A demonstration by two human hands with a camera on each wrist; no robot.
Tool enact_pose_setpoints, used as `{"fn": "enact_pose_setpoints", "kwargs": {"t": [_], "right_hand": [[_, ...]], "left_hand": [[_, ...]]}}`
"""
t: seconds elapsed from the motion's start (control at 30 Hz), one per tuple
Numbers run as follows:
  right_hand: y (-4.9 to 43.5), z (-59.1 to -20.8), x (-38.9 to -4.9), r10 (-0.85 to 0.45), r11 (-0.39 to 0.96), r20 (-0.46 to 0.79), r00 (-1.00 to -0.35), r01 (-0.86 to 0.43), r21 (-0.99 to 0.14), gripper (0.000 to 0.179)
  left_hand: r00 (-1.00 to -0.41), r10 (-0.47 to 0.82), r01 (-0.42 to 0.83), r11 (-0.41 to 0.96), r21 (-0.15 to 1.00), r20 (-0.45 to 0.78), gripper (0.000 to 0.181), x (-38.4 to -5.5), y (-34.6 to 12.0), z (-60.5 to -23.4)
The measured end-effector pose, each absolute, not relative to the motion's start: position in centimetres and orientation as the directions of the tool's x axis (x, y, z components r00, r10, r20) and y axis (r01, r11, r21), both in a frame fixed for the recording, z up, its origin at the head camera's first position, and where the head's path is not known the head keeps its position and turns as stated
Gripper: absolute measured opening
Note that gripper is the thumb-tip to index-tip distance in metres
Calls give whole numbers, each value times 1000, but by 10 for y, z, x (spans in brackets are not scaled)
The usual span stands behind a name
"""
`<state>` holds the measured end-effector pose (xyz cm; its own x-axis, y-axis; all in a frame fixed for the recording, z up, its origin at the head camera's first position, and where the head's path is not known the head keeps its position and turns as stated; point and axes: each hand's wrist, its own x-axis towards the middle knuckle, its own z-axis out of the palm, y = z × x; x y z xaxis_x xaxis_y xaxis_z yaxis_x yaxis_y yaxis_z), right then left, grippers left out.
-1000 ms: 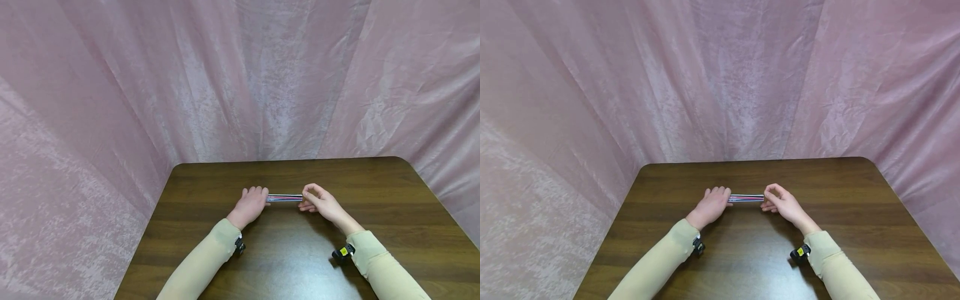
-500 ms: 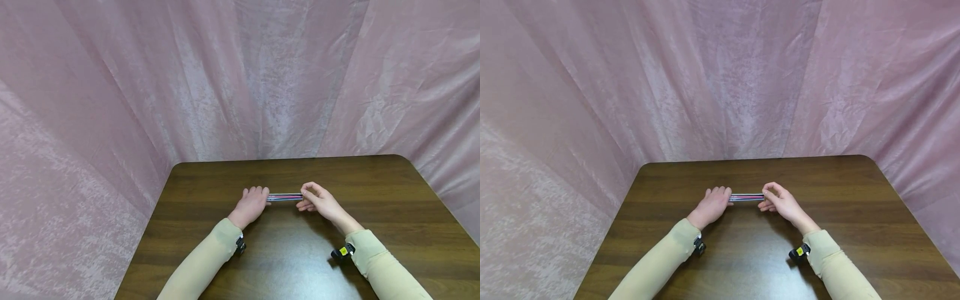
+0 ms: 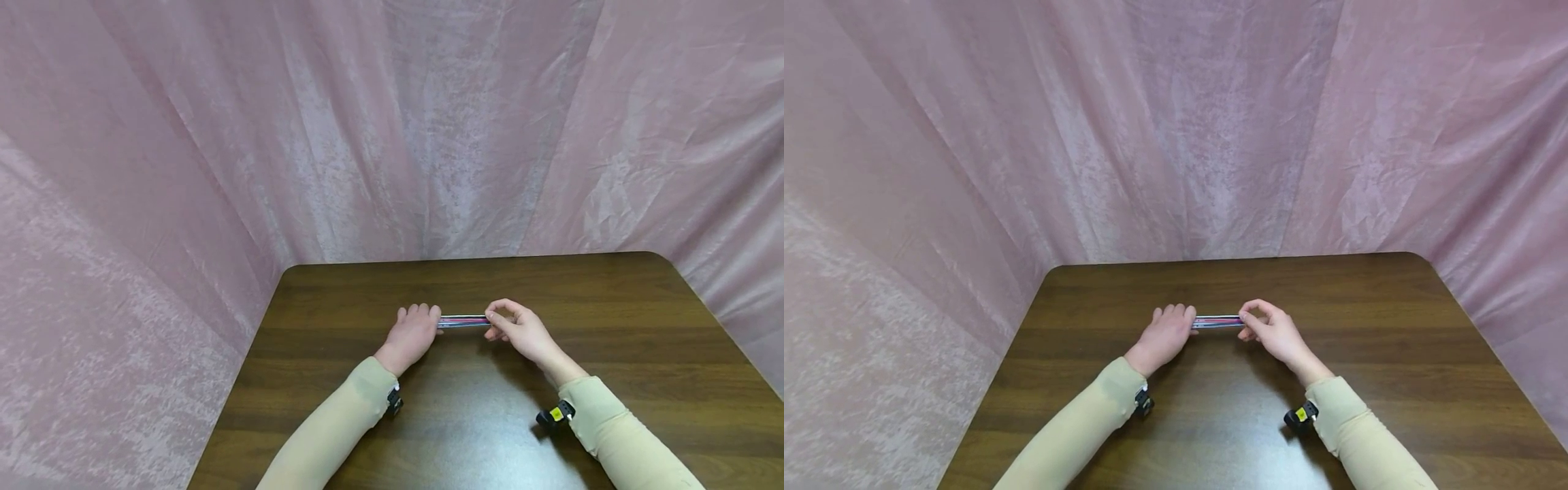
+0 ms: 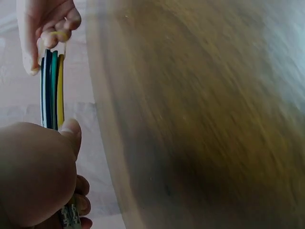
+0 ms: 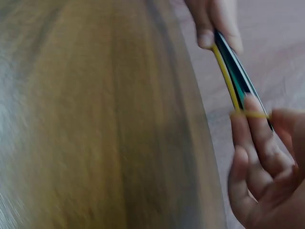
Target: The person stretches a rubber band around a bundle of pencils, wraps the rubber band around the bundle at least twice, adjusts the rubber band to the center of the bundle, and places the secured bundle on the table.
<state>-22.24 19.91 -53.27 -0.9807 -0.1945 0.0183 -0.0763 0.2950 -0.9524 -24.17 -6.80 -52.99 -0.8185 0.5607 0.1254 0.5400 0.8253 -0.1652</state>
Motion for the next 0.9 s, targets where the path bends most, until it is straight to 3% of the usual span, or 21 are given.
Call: {"fn": "enact_pose_setpoints", "kwargs": {"t": [0.23, 0.5, 0.67, 0.9], "right_hand": [[181, -538, -217, -74, 430, 175, -982, -190, -883, 25], [165, -542, -213, 8, 296, 135, -991, -126, -947, 24], [165, -544, -214, -16, 258, 102, -995, -103, -961, 24], [178, -553, -221, -120, 416, 118, -986, -157, -896, 30]], "left_hand": [[-845, 512, 494, 858, -138, 158, 31, -241, -67, -528], [-878, 459, 465, 885, 13, 140, 29, -243, -70, -528], [-880, 457, 469, 879, 89, 128, 28, -246, -73, -529], [-871, 489, 487, 850, 200, 39, 26, -246, -76, -531]]}}
